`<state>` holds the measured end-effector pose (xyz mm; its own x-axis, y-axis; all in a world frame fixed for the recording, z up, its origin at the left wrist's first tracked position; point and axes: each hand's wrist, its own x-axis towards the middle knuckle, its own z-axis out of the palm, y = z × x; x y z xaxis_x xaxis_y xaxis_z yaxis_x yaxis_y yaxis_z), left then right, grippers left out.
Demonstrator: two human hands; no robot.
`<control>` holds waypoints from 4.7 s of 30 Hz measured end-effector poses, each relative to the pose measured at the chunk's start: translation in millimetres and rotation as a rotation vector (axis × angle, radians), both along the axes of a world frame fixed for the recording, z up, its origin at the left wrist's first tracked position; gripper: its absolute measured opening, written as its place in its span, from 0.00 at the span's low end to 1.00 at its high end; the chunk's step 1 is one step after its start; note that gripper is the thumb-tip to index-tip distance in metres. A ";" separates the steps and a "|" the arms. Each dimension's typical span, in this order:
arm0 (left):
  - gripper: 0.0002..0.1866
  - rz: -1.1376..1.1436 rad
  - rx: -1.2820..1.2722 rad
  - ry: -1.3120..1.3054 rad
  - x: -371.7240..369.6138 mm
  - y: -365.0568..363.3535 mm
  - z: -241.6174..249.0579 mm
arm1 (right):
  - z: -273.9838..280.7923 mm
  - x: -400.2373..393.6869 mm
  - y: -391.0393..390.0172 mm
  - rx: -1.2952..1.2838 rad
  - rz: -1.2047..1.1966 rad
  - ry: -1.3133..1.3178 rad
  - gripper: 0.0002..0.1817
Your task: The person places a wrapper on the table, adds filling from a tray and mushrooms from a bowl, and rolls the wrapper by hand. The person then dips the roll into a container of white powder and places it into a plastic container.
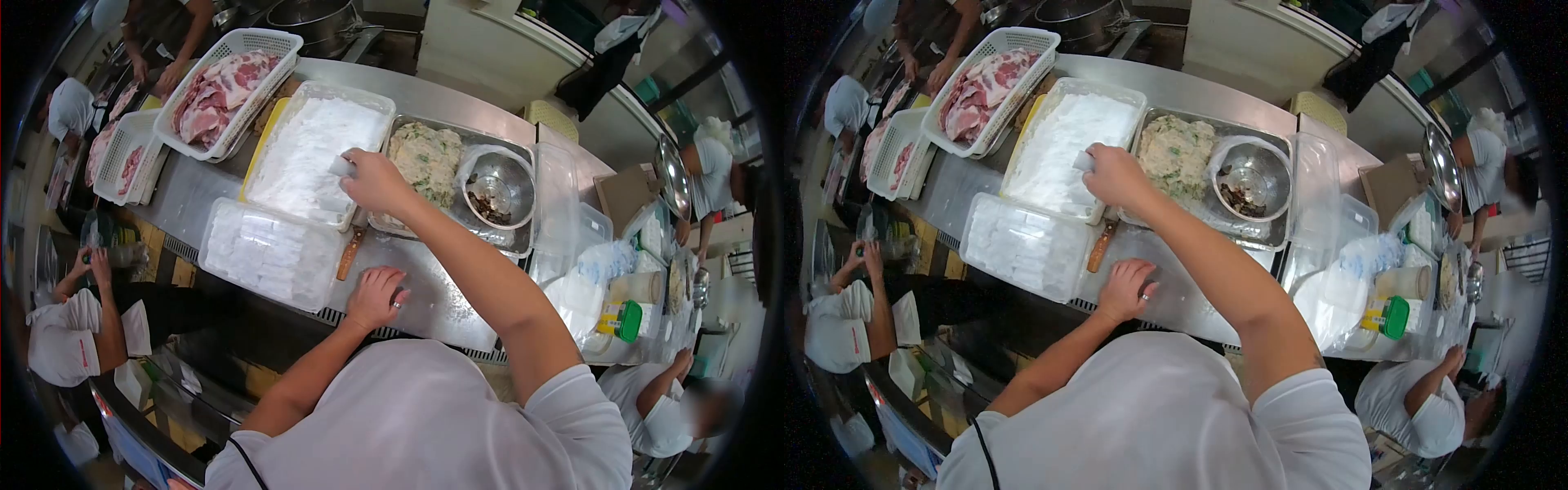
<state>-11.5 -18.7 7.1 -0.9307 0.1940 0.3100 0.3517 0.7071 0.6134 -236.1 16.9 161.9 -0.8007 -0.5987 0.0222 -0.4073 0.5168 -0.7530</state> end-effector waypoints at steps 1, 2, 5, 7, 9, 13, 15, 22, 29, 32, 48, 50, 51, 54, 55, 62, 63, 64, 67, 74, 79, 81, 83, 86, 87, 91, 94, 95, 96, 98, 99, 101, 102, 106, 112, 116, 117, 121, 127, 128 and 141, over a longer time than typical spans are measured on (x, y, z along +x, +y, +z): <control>0.23 0.003 -0.007 -0.009 0.3 -0.2 -1.8 | -0.8 -8.7 -14.0 0.088 0.030 0.027 0.24; 0.23 0.005 -0.014 -0.018 1.2 0.0 -3.6 | -6.7 -14.8 -26.2 0.185 0.082 0.041 0.23; 0.23 0.010 -0.001 -0.031 1.6 -0.9 -6.3 | -29.8 -30.1 -51.7 0.443 0.234 0.048 0.21; 0.22 0.008 0.014 -0.033 2.3 -1.8 -6.7 | -26.9 -34.0 -60.5 0.573 0.328 -0.004 0.19; 0.22 0.008 0.023 -0.030 2.4 -1.7 -7.8 | -22.9 -37.7 -67.5 0.576 0.289 0.038 0.19; 0.22 0.007 0.033 -0.009 2.1 -2.1 -10.8 | -19.3 -29.8 -77.1 0.669 0.325 0.092 0.18; 0.21 -0.001 0.032 -0.001 0.8 -2.2 -11.4 | -20.8 -24.5 -79.4 0.702 0.349 0.090 0.17; 0.22 -0.013 0.060 -0.025 1.8 -1.2 -8.2 | -22.2 -14.7 -72.2 0.685 0.313 0.106 0.16; 0.21 -0.107 -0.009 -0.089 0.2 -1.1 -2.5 | -22.0 49.2 -5.0 0.066 -0.046 0.400 0.09; 0.21 -0.187 -0.082 -0.061 1.4 -1.6 -6.9 | -48.1 100.4 70.0 0.084 -0.171 0.244 0.11; 0.24 -0.582 -0.068 0.076 -11.5 37.7 -5.6 | -85.1 286.3 354.4 0.473 -1.341 0.458 0.12; 0.24 -0.556 -0.080 0.077 -11.4 36.8 -2.7 | -95.2 280.3 388.3 0.578 -1.243 0.219 0.11; 0.23 -0.547 -0.079 0.075 -11.2 37.4 -1.7 | -92.7 276.1 397.3 0.637 -1.192 0.100 0.11; 0.23 -0.515 -0.062 0.089 -10.5 41.2 -2.5 | -90.2 274.9 403.8 0.517 -1.312 0.042 0.11; 0.23 -0.505 -0.058 0.096 -9.3 41.2 -2.7 | -86.0 274.7 402.9 0.470 -1.366 0.032 0.11; 0.25 -0.482 -0.085 0.095 -9.8 43.1 1.2 | -73.6 275.2 397.1 0.224 -1.410 -0.006 0.20; 0.25 -0.476 -0.096 0.102 -9.6 43.6 0.5 | -85.2 278.7 396.0 0.355 -1.263 0.105 0.21; 0.25 -0.471 -0.108 0.108 -9.5 43.8 0.1 | -96.1 280.7 395.6 0.479 -1.111 0.214 0.22; 0.26 -0.469 -0.115 0.123 -9.0 44.0 -0.9 | -114.5 281.8 394.5 0.743 -0.949 0.423 0.18; 0.26 -0.465 -0.138 0.114 -9.0 43.9 0.9 | -100.4 284.8 397.4 0.608 -1.000 0.251 0.11; 0.25 -0.469 -0.114 0.107 -9.1 42.2 2.4 | -103.2 278.6 387.2 0.472 -1.179 0.338 0.05; 0.26 -0.467 -0.103 0.086 -8.6 41.6 2.8 | -101.8 278.7 385.1 0.481 -1.167 0.299 0.05; 0.26 -0.463 -0.101 0.088 -9.0 41.3 3.0 | -96.4 278.4 379.6 0.449 -1.156 0.283 0.05; 0.26 -0.456 -0.107 0.109 -7.8 39.5 0.1 | -89.9 281.5 361.5 0.394 -1.109 0.316 0.05; 0.27 -0.455 -0.103 0.107 -8.0 39.2 0.2 | -89.7 281.4 355.3 0.411 -1.074 0.349 0.06; 0.28 -0.436 -0.080 0.105 -8.5 40.3 4.3 | -105.6 284.6 315.7 0.416 -0.883 0.475 0.10; 0.30 -0.441 0.057 0.116 -8.0 51.5 21.7 | -118.1 285.1 280.2 0.346 -0.609 0.413 0.14; 0.31 -0.470 0.049 0.129 -7.6 57.0 30.2 | -120.6 284.2 269.0 0.303 -0.510 0.390 0.14; 0.31 -0.497 0.042 0.143 -8.3 63.7 42.4 | -119.1 280.9 258.1 0.299 -0.436 0.406 0.14; 0.30 -0.520 -0.032 0.174 -12.3 62.0 41.7 | -114.6 272.3 241.4 0.289 -0.283 0.440 0.14; 0.29 -0.515 -0.100 0.191 -17.3 57.7 27.1 | -111.0 268.4 236.1 0.293 -0.266 0.469 0.15; 0.26 -0.483 -0.144 0.193 -23.0 45.6 2.6 | -105.5 260.7 229.3 0.299 -0.234 0.528 0.15; 0.25 -0.456 -0.121 0.178 -24.3 38.6 -3.1 | -106.7 258.3 228.7 0.307 -0.265 0.485 0.14; 0.20 -0.382 -0.097 0.105 -12.3 7.2 -15.9 | -128.5 264.0 234.3 0.367 -0.356 0.325 0.12; 0.13 -0.297 -0.011 0.056 4.3 0.8 -4.4 | -140.1 275.0 236.8 0.337 -0.529 0.186 0.07; 0.12 -0.140 -0.045 -0.092 -3.0 8.9 -5.7 | -120.3 257.9 225.5 0.504 -0.665 -0.025 0.10; 0.11 -0.112 -0.026 -0.115 -5.3 12.6 -2.8 | -117.3 256.7 223.1 0.543 -0.703 -0.066 0.11; 0.10 -0.150 -0.029 -0.029 -11.8 16.9 -4.0 | -130.1 264.9 221.4 0.462 -0.643 0.268 0.22; 0.10 -0.247 -0.088 0.025 -11.9 9.4 -6.9 | -126.7 303.3 218.6 0.643 -0.470 0.197 0.29; 0.10 -0.247 -0.087 0.037 -13.1 8.6 -7.1 | -126.8 305.8 229.2 0.690 -0.512 0.179 0.30; 0.12 -0.150 -0.050 -0.023 1.3 11.4 0.5 | -56.4 141.8 218.6 0.038 -0.445 0.157 0.28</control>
